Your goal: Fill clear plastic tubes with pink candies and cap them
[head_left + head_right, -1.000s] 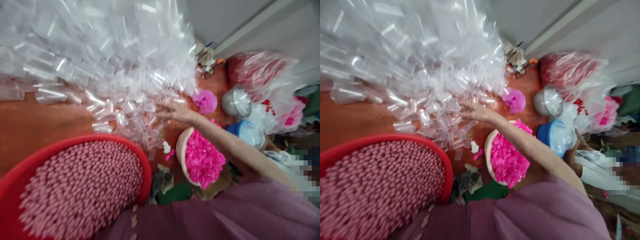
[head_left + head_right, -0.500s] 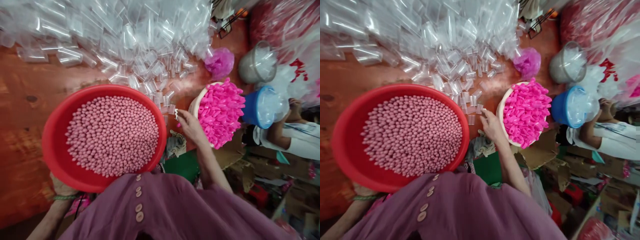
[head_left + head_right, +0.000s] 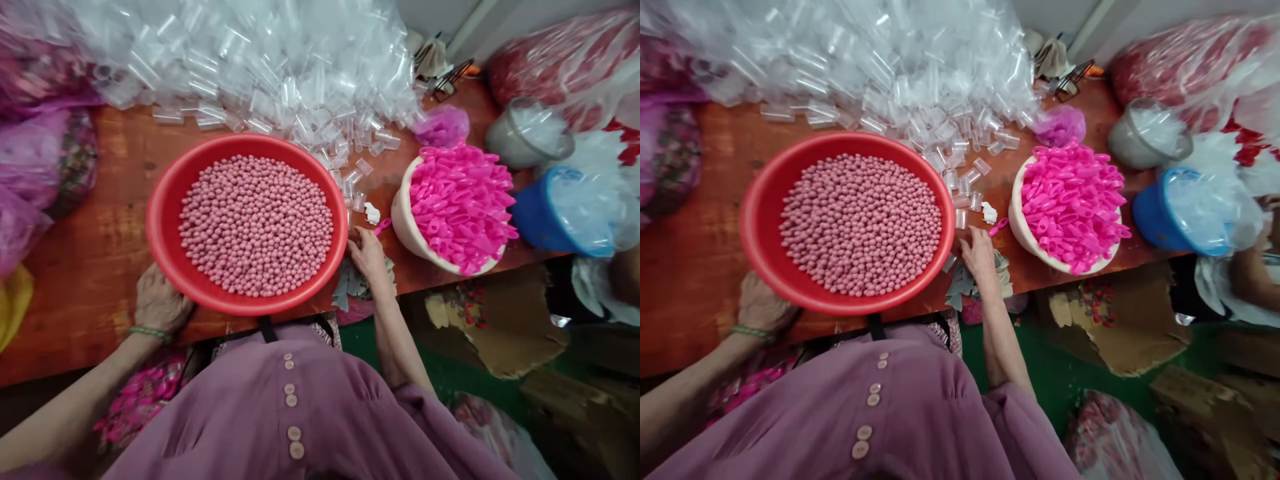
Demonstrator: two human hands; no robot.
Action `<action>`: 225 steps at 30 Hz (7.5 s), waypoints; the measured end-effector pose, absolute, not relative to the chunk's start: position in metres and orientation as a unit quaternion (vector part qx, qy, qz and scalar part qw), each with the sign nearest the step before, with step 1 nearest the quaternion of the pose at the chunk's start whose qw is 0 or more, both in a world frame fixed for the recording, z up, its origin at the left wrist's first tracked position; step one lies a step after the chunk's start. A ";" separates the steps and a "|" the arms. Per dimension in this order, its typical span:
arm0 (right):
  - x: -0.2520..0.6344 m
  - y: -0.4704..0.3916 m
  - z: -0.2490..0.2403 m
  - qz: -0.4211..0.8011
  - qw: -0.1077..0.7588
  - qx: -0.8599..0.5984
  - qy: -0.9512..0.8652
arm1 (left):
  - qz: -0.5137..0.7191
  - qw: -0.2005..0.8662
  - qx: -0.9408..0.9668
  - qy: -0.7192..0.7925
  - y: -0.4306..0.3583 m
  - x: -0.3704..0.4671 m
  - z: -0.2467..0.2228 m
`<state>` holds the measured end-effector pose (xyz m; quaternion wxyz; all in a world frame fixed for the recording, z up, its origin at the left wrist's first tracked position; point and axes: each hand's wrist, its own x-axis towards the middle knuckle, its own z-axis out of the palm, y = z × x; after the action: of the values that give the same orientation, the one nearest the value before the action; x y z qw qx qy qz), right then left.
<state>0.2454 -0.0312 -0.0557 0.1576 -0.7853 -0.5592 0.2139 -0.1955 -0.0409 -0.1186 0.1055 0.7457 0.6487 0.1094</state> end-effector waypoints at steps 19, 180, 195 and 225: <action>0.195 -0.075 -0.070 0.126 0.064 -0.750 -0.646 | 0.212 0.148 0.724 0.640 -0.040 -0.171 -0.099; 0.067 0.012 0.019 0.464 0.533 -0.486 -0.514 | 0.363 0.810 0.387 0.249 0.010 -0.084 -0.001; 0.063 0.007 0.009 0.432 0.575 -0.497 -0.486 | 0.352 0.734 0.504 0.289 0.008 -0.080 0.000; 0.053 0.003 0.008 0.374 0.580 -0.501 -0.521 | 0.378 0.726 0.510 0.267 0.009 -0.085 0.001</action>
<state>0.0528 0.0031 0.0079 0.5803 -0.5013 -0.5213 0.3745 -0.0849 0.0088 0.0010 0.7255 0.5096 0.2669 0.3777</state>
